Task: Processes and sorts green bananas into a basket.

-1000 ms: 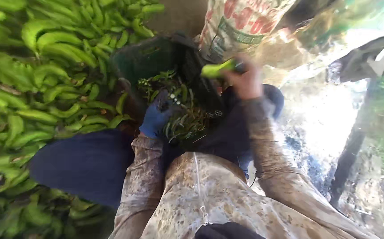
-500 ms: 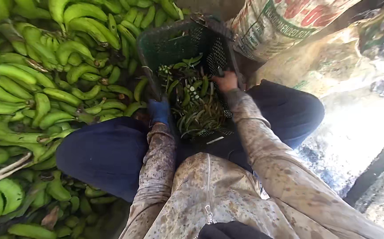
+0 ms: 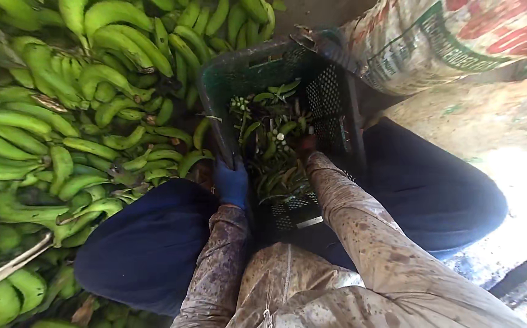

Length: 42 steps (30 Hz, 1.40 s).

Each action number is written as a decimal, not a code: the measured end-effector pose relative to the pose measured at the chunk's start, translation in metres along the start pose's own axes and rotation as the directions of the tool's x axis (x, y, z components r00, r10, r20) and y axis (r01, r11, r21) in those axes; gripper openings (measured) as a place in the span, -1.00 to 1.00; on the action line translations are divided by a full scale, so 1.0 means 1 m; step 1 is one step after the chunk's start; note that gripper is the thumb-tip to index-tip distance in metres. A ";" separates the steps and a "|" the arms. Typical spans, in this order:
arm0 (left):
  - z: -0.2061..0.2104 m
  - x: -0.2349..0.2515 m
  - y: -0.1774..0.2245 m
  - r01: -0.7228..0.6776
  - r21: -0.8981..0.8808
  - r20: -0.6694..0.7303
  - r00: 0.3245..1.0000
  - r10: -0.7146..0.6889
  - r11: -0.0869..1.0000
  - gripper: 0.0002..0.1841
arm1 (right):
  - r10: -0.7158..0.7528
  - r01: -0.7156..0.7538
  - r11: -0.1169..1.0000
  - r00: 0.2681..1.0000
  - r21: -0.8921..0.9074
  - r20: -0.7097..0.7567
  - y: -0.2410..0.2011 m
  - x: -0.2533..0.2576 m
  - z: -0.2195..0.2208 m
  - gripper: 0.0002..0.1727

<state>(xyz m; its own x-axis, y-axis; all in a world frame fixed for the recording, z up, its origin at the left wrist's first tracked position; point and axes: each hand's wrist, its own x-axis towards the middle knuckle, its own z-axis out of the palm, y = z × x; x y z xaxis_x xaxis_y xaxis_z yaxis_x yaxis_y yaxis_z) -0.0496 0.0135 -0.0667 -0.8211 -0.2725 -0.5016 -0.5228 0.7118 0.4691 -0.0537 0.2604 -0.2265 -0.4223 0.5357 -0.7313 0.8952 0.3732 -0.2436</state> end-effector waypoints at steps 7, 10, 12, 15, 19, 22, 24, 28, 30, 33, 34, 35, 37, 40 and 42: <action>-0.005 -0.002 -0.001 -0.021 0.002 -0.017 1.000 0.021 1.000 -0.38 | 0.088 -0.096 0.927 0.995 0.361 0.038 0.011 -0.074 -0.033 -0.26; -0.003 -0.010 -0.008 -0.110 -0.072 -0.134 0.986 0.099 0.991 -0.19 | -0.031 -0.004 0.956 0.993 0.293 0.114 0.018 -0.108 -0.052 -0.28; -0.002 -0.017 -0.014 -0.272 -0.078 -0.348 0.909 0.229 0.959 -0.18 | -0.185 0.159 0.973 0.971 0.169 0.151 0.011 -0.128 -0.072 -0.32; -0.011 -0.031 -0.014 -0.634 -0.151 -0.607 0.665 0.435 0.759 -0.37 | -0.483 0.502 0.864 0.850 -0.045 0.210 0.000 -0.174 -0.115 -0.51; -0.045 -0.064 0.012 -0.328 -0.680 0.011 0.889 0.457 0.655 -0.51 | -0.704 0.812 0.515 0.583 -0.274 0.406 -0.017 -0.248 -0.171 -0.65; -0.033 -0.071 0.004 0.194 -0.774 0.598 0.537 0.595 0.603 -0.29 | -0.664 0.854 0.250 0.494 -0.456 0.561 -0.036 -0.294 -0.182 -0.68; -0.014 -0.079 0.004 0.311 -0.797 0.599 0.289 0.747 0.519 -0.26 | -0.684 0.827 0.202 0.503 -0.525 0.528 -0.044 -0.311 -0.182 -0.66; -0.004 -0.092 0.003 0.335 -0.869 0.479 0.390 0.786 0.363 -0.48 | -0.939 0.909 0.324 0.343 -0.261 0.027 -0.010 -0.317 -0.175 -0.39; -0.009 -0.089 0.003 0.261 -0.942 0.330 0.608 0.722 0.210 -0.49 | -0.917 0.930 0.367 0.357 -0.025 -0.179 0.017 -0.320 -0.148 -0.46; -0.014 -0.074 0.003 0.068 -0.997 0.069 0.827 0.558 0.022 -0.45 | -0.813 0.812 0.542 0.572 0.217 -0.110 0.054 -0.321 -0.085 -0.41; -0.016 -0.071 0.003 0.016 -1.000 0.021 0.885 0.465 0.015 -0.44 | -0.799 0.789 0.579 0.599 0.205 -0.051 0.061 -0.322 -0.069 -0.40; -0.019 -0.072 0.005 -0.010 -1.000 0.002 0.925 0.380 0.030 -0.43 | -0.795 0.782 0.595 0.607 0.185 -0.012 0.066 -0.323 -0.056 -0.41; -0.030 -0.085 0.014 -0.032 -0.997 -0.013 0.963 0.270 0.066 -0.45 | -0.805 0.794 0.588 0.593 0.154 0.016 0.068 -0.323 -0.041 -0.45; -0.049 -0.113 0.029 -0.054 -0.992 -0.031 0.981 0.194 0.111 -0.46 | -0.813 0.804 0.580 0.580 0.133 0.046 0.064 -0.320 -0.034 -0.44; -0.045 -0.110 0.026 -0.071 -0.995 -0.055 0.976 0.210 0.069 -0.45 | -0.813 0.805 0.582 0.580 0.115 0.055 0.063 -0.316 -0.034 -0.41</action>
<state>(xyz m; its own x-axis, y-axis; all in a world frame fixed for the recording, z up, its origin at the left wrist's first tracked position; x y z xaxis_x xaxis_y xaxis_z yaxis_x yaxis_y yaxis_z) 0.0165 0.0330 0.0338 -0.9240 -0.1520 -0.3510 -0.2058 -0.5760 0.7911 0.1311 0.1404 0.0110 -0.9647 -0.0344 -0.2612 0.1975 0.5615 -0.8035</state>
